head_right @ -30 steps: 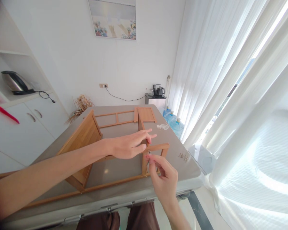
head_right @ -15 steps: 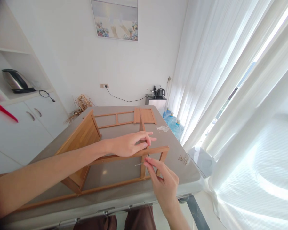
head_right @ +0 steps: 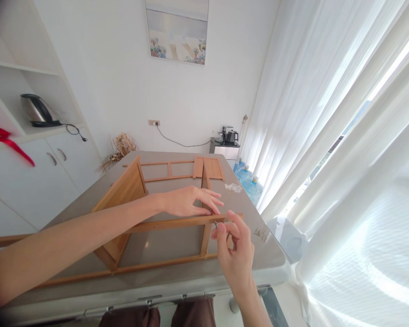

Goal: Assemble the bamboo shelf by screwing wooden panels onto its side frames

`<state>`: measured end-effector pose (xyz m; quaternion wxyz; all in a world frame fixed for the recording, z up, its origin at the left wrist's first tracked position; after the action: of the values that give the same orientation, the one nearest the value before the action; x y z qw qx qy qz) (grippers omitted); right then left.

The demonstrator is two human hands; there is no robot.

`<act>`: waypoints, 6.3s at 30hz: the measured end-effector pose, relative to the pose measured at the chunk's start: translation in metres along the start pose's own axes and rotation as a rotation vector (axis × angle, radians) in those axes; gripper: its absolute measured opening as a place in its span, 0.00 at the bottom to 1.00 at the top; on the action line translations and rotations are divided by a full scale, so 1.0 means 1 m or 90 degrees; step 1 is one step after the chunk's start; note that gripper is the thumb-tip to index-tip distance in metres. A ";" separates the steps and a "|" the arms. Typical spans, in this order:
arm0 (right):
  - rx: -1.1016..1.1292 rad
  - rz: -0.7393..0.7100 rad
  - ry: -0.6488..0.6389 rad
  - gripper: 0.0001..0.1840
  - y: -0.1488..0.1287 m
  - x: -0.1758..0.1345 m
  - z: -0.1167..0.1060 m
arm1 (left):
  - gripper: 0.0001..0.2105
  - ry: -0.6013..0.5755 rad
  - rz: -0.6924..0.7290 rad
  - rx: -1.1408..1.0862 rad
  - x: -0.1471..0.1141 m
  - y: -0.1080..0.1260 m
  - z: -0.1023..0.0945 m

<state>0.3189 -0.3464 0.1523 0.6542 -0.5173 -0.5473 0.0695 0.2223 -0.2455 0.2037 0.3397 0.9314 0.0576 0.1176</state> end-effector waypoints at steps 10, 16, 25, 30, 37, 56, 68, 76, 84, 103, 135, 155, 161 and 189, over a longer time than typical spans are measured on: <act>-0.012 0.020 -0.076 0.06 0.009 0.001 -0.002 | 0.11 0.014 0.045 0.048 -0.001 0.004 0.001; -0.083 -0.009 -0.130 0.08 0.001 0.002 -0.003 | 0.11 0.014 -0.001 0.028 -0.003 0.004 -0.001; -0.314 -0.299 -0.165 0.18 -0.032 -0.005 -0.002 | 0.14 0.007 -0.039 0.011 -0.003 0.002 0.001; -0.420 -0.380 -0.080 0.19 -0.048 -0.004 -0.013 | 0.13 0.018 -0.032 0.018 -0.002 0.004 0.002; -0.392 -0.435 -0.193 0.23 -0.052 -0.005 0.000 | 0.14 0.025 -0.025 0.038 -0.002 0.004 0.003; -0.308 -0.394 -0.121 0.20 -0.052 -0.003 -0.005 | 0.15 0.028 -0.003 0.044 -0.003 0.005 0.005; -0.393 -0.396 -0.234 0.19 -0.068 0.003 -0.004 | 0.14 0.041 0.008 0.031 -0.001 0.004 0.005; -0.175 0.131 -0.149 0.08 0.009 -0.007 -0.007 | 0.13 0.031 -0.015 0.021 -0.002 0.002 0.004; 0.097 0.301 -0.104 0.13 0.021 -0.026 0.019 | 0.14 0.036 0.000 0.036 -0.001 0.002 0.004; -0.265 -0.251 -0.144 0.12 -0.035 -0.005 -0.011 | 0.13 0.049 -0.047 0.037 -0.003 0.001 0.002; -0.238 -0.006 -0.166 0.09 -0.007 0.007 -0.012 | 0.13 0.049 -0.057 0.003 -0.004 0.001 0.003; -0.114 0.077 -0.131 0.11 0.002 -0.021 0.002 | 0.08 0.038 -0.058 -0.035 -0.003 -0.001 0.004; -0.251 -0.092 -0.200 0.12 -0.013 -0.004 -0.008 | 0.09 0.041 -0.053 0.018 -0.001 -0.003 0.002; -0.380 -0.197 -0.330 0.09 -0.035 0.010 0.008 | 0.07 0.072 -0.017 -0.005 -0.003 0.002 -0.002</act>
<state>0.2994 -0.3509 0.1838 0.3192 -0.5609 -0.7612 -0.0634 0.2193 -0.2464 0.2062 0.3408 0.9211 0.0891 0.1659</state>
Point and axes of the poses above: each hand's wrist, its own x-axis towards the middle knuckle, its own z-axis out of the palm, y = z × x, the point moved 10 cm from there along x, towards the middle knuckle, and after that the axes turned 4 degrees about z, right-handed, at the moved point
